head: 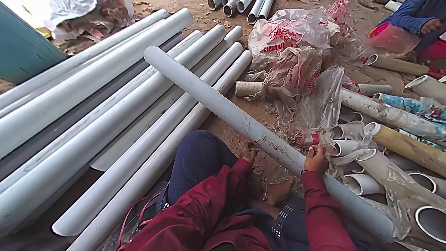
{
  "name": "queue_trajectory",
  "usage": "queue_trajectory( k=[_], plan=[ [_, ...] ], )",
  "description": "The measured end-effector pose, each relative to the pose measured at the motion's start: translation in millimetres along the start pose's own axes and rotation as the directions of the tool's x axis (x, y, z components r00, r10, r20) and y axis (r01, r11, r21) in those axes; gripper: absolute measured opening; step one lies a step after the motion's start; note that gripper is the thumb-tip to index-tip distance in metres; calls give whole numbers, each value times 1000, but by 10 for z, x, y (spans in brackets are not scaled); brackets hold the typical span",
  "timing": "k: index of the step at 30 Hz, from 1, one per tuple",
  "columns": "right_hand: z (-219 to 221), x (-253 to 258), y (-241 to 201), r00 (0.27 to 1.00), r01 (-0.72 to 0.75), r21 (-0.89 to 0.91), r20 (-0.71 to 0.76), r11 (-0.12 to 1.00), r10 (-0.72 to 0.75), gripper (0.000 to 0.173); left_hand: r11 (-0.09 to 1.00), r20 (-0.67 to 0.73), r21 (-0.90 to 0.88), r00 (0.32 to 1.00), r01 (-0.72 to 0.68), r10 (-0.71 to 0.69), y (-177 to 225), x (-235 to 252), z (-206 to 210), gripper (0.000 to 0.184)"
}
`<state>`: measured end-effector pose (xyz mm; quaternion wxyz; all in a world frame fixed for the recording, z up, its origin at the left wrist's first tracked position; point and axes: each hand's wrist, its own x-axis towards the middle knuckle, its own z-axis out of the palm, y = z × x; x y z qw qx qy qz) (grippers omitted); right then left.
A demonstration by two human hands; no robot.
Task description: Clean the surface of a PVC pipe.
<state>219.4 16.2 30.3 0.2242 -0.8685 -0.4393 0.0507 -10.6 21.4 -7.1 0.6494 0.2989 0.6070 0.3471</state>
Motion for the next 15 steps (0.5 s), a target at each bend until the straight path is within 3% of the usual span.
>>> queue_trajectory(
  k=[2, 3, 5, 8, 11, 15],
  plan=[
    [17, -4, 18, 1000, 0, 3, -11, 1000, 0, 27, 938, -58, 287, 974, -196, 221, -4, -86, -38, 43],
    [20, -10, 24, 1000, 5, 6, -22, 1000, -5, 27, 851, -61, 395, 915, -345, 399, -25, -115, -68, 42],
    [7, -15, 18, 1000, 3, 10, -19, 1000, -3, 27, 629, 7, 487, 724, -605, 690, -52, -73, -154, 34],
    [-23, -12, -7, 1000, -2, 10, 11, 1000, 2, 28, 483, 110, 565, 640, -670, 760, 18, -46, -238, 22],
    [-13, 2, -3, 1000, 5, 6, 12, 1000, -5, 28, 384, 84, 588, 525, -712, 847, -28, 7, -224, 15],
    [-11, 18, 9, 1000, -3, 7, 21, 1000, 3, 28, 361, 98, 613, 521, -702, 848, -62, 3, -230, 17]
  ],
)
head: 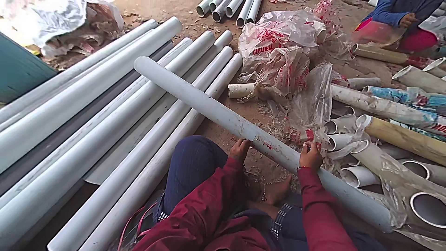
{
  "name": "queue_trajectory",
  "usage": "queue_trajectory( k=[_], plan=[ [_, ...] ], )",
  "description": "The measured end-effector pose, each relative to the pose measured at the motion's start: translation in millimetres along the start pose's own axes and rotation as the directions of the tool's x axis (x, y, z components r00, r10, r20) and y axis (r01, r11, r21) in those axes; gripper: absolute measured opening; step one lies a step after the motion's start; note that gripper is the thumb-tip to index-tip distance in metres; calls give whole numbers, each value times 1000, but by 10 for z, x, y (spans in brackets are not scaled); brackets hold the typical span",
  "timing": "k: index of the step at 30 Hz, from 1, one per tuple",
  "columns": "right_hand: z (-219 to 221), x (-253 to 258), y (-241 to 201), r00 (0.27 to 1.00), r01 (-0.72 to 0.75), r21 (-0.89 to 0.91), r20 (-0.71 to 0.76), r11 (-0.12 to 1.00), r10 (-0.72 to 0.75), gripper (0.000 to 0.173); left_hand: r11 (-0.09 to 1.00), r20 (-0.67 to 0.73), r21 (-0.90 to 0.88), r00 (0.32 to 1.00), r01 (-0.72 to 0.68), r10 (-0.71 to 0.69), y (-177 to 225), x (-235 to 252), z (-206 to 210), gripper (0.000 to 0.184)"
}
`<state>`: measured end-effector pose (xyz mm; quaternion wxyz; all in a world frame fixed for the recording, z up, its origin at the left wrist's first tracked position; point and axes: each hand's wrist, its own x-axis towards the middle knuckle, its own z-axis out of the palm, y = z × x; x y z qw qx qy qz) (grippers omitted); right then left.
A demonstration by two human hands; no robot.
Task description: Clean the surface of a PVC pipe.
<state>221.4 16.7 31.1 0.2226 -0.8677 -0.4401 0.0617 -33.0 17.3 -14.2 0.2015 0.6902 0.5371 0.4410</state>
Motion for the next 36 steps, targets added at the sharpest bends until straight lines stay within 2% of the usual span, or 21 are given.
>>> queue_trajectory(
  k=[8, 13, 18, 19, 21, 23, 24, 25, 26, 27, 28, 29, 30, 31, 32, 33, 34, 36],
  plan=[
    [2, 56, 6, 1000, 0, 16, 22, 1000, -1, 29, 994, 39, 86, 997, -71, 68, 28, 56, 27, 17],
    [-14, 50, -10, 999, 10, 23, 38, 1000, -11, 29, 992, 159, 115, 984, 61, -79, 166, 82, -19, 24],
    [-14, 39, -28, 999, 7, 12, 48, 1000, -7, 30, 956, 307, 218, 916, 196, -258, 295, 132, -57, 33],
    [-14, 34, -29, 999, 7, 11, 45, 1000, -7, 29, 942, 349, 247, 886, 227, -304, 333, 165, -69, 34],
    [-18, 37, -30, 999, 6, -3, 46, 1000, -6, 29, 911, 452, 290, 797, 293, -400, 389, 252, -98, 39],
    [-20, 43, -45, 999, 1, -13, 52, 1000, 0, 30, 899, 543, 317, 720, 301, -432, 414, 322, -143, 40],
    [-16, 48, -49, 999, -2, -24, 53, 1000, 3, 30, 912, 623, 322, 669, 252, -405, 415, 306, -166, 39],
    [-15, 53, -52, 998, -6, -30, 55, 1000, 8, 30, 942, 748, 306, 576, 141, -329, 419, 227, -176, 38],
    [-15, 52, -50, 999, -10, -29, 52, 1000, 12, 30, 971, 890, 239, 408, -33, -205, 451, 66, -142, 36],
    [-19, 52, -40, 999, -14, -26, 46, 1000, 15, 30, 970, 979, 149, 167, -194, -117, 556, -146, -42, 36],
    [-25, 70, -29, 999, -11, -25, 34, 1000, 12, 30, 965, 997, 73, 45, -251, -64, 644, -363, 100, 39],
    [-30, 118, -35, 1000, 4, -19, 13, 1000, -4, 29, 974, 998, 33, 61, -224, -19, 669, -444, 201, 41],
    [-7, 132, -41, 1000, 15, -8, -3, 1000, -15, 29, 990, 982, 17, 188, -139, 9, 576, -406, 223, 41],
    [14, 102, -25, 1000, 17, -5, -14, 1000, -17, 28, 1000, 935, 11, 355, 23, -18, 452, -275, 166, 42],
    [26, 32, 6, 1000, 22, -5, -22, 1000, -22, 28, 971, 848, -28, 520, 236, -102, 330, -137, 68, 43],
    [26, -1, 24, 999, 30, -7, -32, 1000, -31, 28, 886, 743, -99, 626, 454, -237, 224, 11, 5, 46],
    [19, 2, 13, 999, 36, -6, -39, 999, -36, 28, 755, 674, -163, 631, 636, -385, 160, 156, -48, 50],
    [9, 4, -3, 998, 46, -3, -49, 999, -46, 28, 418, 643, -282, 493, 864, -586, 175, 272, -115, 58]
  ],
)
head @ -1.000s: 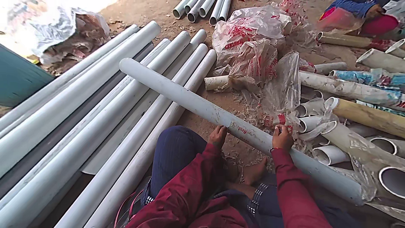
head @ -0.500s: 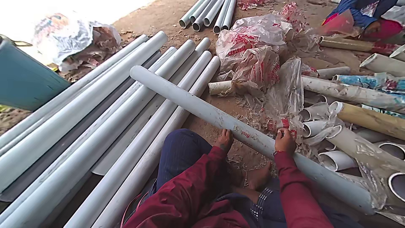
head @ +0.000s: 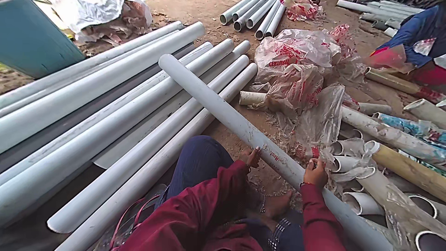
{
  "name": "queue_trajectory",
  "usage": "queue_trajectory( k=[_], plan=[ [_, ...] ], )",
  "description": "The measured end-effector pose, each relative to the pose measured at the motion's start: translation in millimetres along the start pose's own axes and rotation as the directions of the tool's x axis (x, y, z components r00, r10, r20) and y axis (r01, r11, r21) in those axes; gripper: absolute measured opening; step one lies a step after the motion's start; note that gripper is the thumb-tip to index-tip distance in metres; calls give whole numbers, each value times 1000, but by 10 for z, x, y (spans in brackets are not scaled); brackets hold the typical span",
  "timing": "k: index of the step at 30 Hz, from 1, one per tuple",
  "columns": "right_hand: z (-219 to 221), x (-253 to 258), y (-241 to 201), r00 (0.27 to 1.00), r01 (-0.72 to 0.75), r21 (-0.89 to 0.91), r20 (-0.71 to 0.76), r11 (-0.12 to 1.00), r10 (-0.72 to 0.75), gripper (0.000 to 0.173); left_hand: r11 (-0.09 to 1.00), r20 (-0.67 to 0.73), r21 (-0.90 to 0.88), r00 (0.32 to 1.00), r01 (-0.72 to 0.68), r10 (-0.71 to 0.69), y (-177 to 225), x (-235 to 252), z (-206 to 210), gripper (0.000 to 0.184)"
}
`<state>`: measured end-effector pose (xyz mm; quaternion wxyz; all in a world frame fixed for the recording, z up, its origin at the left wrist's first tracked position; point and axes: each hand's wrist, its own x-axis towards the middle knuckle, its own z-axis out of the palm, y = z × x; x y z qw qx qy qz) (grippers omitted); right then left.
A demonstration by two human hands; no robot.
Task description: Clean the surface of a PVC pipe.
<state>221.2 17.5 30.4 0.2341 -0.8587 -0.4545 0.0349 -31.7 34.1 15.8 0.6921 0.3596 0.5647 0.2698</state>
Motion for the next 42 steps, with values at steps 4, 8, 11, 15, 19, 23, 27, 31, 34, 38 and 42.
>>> queue_trajectory(
  k=[4, 8, 11, 15, 19, 23, 27, 31, 34, 38, 42],
  plan=[
    [0, 20, -47, 1000, -17, 3, -4, 1000, 17, 27, 899, -50, -434, 996, 48, -78, -121, 2, 113, 39],
    [19, 15, -35, 1000, -28, -11, -8, 1000, 28, 27, 801, -80, -597, 989, 53, -125, -22, -12, 169, 29],
    [5, 32, -46, 1000, -21, -13, 2, 1000, 21, 27, 773, -55, -624, 981, 114, -189, 61, -12, 164, 35],
    [22, 38, -57, 1000, -29, -21, 3, 999, 29, 28, 736, -96, -676, 984, 45, -148, 12, 21, 201, 24],
    [35, -38, -47, 999, -29, -10, -38, 1000, 28, 29, 783, -69, -607, 973, 136, -222, 42, -59, 315, 25],
    [35, -45, -40, 998, -61, -29, -24, 998, 60, 30, 941, 589, -73, 776, 330, -226, -669, -236, 880, 54],
    [43, -95, 18, 998, -52, -21, -48, 998, 51, 29, 887, 464, 422, 885, -186, -35, -680, -209, 1026, 38],
    [22, -118, -16, 997, -13, 15, -71, 1000, 14, 28, 981, -33, 177, 996, -75, 83, -224, -184, 408, 34],
    [7, -62, -14, 999, -31, 6, -44, 1000, 31, 29, 984, -224, -178, 973, 19, -59, -129, -124, 226, 41],
    [21, -59, -23, 999, -33, 19, -21, 999, 33, 28, 891, -187, -450, 969, 63, -163, -42, -69, 260, 43],
    [0, -94, 9, 999, -38, 34, -37, 999, 39, 28, 840, -273, -542, 951, -28, -145, -39, -82, 390, 26]
  ],
)
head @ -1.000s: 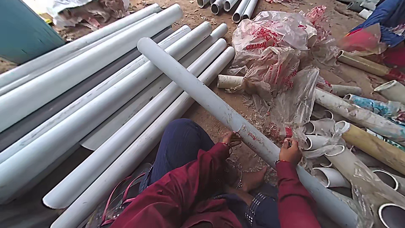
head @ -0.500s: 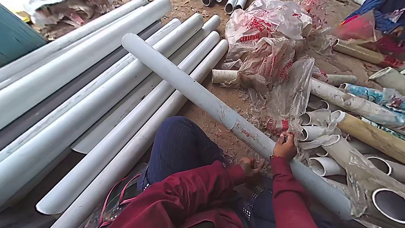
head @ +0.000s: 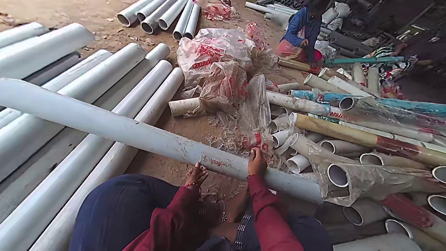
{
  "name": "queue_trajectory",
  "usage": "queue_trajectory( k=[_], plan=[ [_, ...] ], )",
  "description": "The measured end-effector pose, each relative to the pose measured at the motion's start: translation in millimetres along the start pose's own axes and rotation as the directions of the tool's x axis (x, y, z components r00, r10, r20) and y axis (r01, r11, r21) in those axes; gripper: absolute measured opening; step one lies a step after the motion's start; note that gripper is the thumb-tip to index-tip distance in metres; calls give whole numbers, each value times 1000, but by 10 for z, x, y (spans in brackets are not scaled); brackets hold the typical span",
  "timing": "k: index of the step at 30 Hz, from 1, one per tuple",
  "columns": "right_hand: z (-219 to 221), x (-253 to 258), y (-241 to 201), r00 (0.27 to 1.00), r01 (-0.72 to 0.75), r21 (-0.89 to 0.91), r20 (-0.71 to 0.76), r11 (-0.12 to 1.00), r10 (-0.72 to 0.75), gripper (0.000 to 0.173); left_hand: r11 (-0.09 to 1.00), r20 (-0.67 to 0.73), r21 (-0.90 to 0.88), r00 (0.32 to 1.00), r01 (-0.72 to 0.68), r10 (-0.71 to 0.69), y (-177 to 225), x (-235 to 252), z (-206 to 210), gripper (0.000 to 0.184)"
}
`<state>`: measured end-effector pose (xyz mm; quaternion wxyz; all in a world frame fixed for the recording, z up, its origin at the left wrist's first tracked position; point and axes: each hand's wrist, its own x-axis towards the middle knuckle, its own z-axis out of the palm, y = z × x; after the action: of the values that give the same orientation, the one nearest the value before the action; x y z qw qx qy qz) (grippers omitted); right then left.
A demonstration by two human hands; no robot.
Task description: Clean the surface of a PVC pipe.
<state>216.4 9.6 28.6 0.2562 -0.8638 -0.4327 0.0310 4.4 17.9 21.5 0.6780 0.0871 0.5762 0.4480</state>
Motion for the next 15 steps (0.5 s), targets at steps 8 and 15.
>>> queue_trajectory(
  k=[8, 15],
  plan=[
    [8, -13, 25, 1000, -14, 46, 9, 999, 13, 27, 972, 49, -232, 998, 41, -30, -77, 27, -42, 25],
    [63, -137, 23, 992, 32, 7, -118, 999, -31, 24, 973, 31, -190, 992, 129, -125, 29, 45, -43, 31]
  ],
)
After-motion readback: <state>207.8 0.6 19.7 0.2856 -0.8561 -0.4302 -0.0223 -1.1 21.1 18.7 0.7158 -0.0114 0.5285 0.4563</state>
